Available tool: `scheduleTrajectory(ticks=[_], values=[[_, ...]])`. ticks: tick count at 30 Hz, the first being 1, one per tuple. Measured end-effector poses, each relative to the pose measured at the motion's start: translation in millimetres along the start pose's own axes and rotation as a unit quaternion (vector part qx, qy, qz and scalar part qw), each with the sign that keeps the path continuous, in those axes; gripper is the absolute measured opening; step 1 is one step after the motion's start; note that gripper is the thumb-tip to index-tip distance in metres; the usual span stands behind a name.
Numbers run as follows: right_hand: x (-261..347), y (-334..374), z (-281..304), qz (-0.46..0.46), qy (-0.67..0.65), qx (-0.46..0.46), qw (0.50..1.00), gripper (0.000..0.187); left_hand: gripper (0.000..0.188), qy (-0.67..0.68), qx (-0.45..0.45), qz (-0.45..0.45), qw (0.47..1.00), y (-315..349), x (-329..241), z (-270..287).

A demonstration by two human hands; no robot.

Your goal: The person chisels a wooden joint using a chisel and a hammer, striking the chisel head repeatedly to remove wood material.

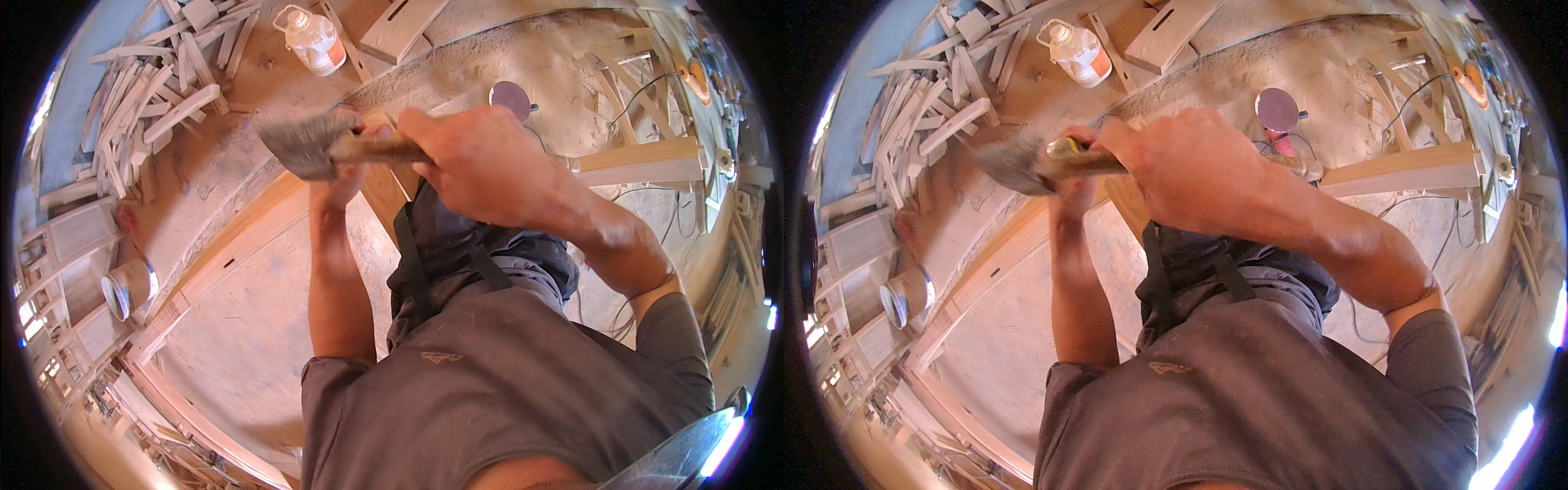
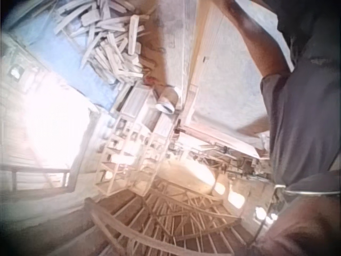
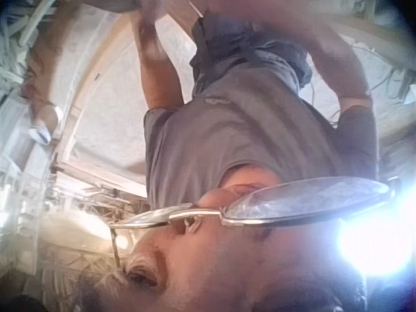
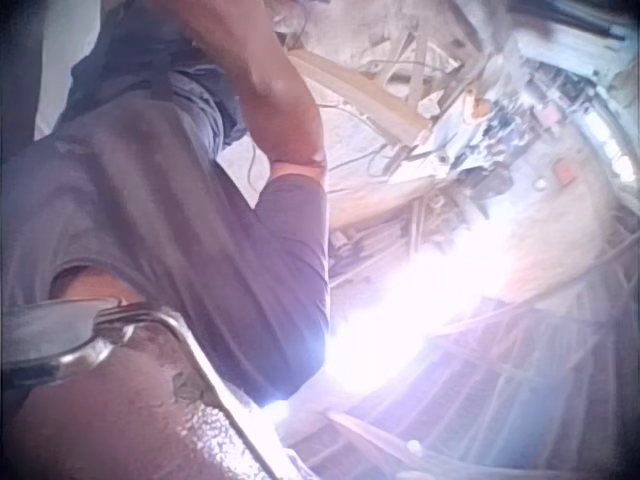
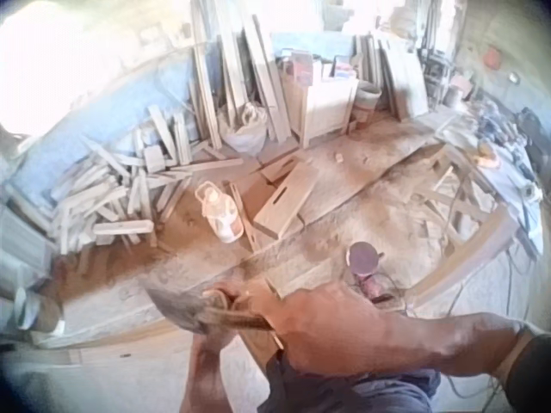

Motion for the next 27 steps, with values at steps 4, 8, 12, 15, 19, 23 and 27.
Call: scheduleTrajectory(ticks=[4,8,12,15,19,23,27], values=[[6,0,22,0.009,-0.041,-0.113,0.993,0.024,0.021,-0.184,-0.007,0.043,0.982,-1,-14,-6],[1,-12,4,0.005,0.063,0.006,0.998,0.022,0.021,-0.19,0.047,0.02,0.98,0,16,18],[9,-5,32,0.02,-0.029,-0.137,0.99,0.022,0.018,-0.17,0.009,0.098,0.981,2,-7,-2],[-7,-8,2,-0.043,0.041,-0.004,0.998,0.023,0.017,-0.137,0.043,0.032,0.989,-1,-10,-4],[-24,-1,-7,-0.092,-0.006,0.021,0.995,0.026,0.011,-0.169,-0.052,0.116,0.977,12,-17,25],[-69,46,-19,-0.183,-0.073,-0.042,0.98,0.028,0.014,0.172,-0.143,0.008,0.975,19,-4,95],[-126,109,-59,-0.322,-0.127,-0.029,0.938,0.035,0.014,-0.028,-0.318,-0.019,0.947,13,-16,66]])
Point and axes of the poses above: each hand's wrist, its own y-axis away from the middle knuckle, its own z-axis out of the back of the hand, x = y × z, the point moved 7 cm from there along -y, towards the middle knuckle, and after that the axes turned 9 degrees about -x, right-handed, at the moved point
